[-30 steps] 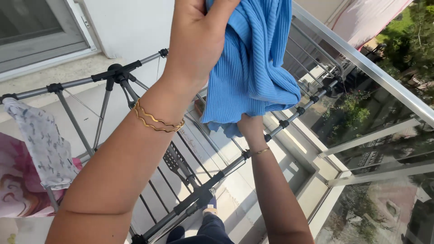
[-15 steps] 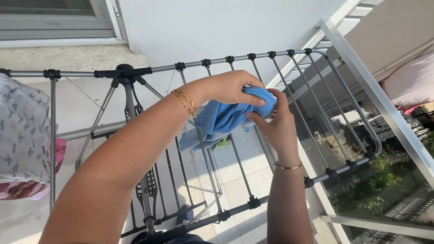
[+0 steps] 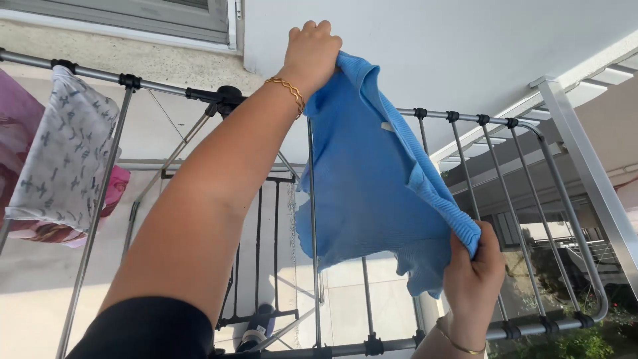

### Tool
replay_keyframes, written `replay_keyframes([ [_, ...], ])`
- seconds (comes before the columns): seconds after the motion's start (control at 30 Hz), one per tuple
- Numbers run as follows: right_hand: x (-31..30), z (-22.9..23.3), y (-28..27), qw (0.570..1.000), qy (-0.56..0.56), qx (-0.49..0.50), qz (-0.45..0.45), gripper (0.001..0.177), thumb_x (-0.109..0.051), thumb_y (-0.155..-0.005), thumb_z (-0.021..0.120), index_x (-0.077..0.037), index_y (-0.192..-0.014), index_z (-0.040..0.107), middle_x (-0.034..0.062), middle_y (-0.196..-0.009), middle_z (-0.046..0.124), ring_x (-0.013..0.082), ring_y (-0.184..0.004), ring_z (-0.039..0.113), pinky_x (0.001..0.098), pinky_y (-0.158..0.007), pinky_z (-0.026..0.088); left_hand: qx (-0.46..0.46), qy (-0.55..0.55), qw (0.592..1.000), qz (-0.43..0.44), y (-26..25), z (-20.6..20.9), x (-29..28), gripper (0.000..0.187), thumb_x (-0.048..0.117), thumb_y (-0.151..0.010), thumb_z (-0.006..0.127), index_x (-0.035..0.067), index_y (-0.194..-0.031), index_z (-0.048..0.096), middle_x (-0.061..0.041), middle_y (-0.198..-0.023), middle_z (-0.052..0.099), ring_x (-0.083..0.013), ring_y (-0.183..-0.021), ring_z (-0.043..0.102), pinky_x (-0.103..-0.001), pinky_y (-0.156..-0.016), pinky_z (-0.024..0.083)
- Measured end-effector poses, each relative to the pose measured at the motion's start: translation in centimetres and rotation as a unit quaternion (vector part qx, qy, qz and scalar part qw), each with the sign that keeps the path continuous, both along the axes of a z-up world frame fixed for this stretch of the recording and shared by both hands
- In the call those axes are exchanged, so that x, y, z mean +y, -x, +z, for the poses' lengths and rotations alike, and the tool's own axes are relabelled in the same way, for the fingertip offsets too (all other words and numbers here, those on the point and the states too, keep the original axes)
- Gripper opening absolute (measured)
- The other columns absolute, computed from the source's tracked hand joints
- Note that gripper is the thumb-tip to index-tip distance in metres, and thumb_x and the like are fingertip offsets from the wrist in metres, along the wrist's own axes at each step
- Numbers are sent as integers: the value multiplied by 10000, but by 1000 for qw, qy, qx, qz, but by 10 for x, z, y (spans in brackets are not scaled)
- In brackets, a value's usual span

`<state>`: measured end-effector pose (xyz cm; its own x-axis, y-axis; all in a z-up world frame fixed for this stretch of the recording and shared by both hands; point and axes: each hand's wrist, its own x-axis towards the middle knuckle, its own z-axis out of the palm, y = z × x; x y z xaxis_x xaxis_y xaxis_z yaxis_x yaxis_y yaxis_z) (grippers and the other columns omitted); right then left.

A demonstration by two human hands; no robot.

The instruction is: Hanging wet laundry on a drying rack on a balcony.

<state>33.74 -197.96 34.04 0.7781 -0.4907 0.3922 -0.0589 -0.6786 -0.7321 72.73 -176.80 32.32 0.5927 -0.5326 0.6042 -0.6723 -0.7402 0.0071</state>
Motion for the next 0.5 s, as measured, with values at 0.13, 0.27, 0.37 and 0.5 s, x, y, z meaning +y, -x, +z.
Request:
replay_keyframes([
  [0.13, 31, -6, -1, 996, -70, -18, 44, 101, -110, -1060, 619, -22, -1109, 636, -11, -844, 539, 45, -745, 433, 218, -671, 349, 314, 175, 927, 111, -3, -4, -6, 201, 209, -872, 625, 120, -1028, 716, -119, -1005, 730, -282, -886, 744, -416, -716, 610],
  [0.27, 64, -17, -5, 973, -194, -13, 129, 145, -87, -1020, 611, -10, -1140, 636, -4, -902, 586, 48, -805, 487, 208, -738, 401, 523, 503, 684, -74, -9, -13, 1, 204, 238, -947, 513, 159, -1060, 664, -68, -974, 747, -158, -786, 745, -324, -659, 650],
  [0.37, 91, -24, 0, 943, -263, 19, 204, 154, -87, -1022, 608, -1, -1149, 623, 2, -885, 589, 62, -795, 510, 230, -723, 430, 365, 668, 609, -221, -29, -32, 39, 180, 238, -992, 491, 97, -910, 566, -75, -836, 747, -167, -730, 749, -317, -664, 635],
  [0.5, 150, -30, -10, 893, -304, 132, 304, 210, -97, -994, 629, -19, -1187, 606, -8, -845, 564, 65, -740, 523, 245, -660, 467, 276, 593, 751, -89, -20, -73, 107, 215, 250, -1026, 586, 73, -907, 567, -78, -807, 620, -155, -735, 576, -311, -639, 509],
])
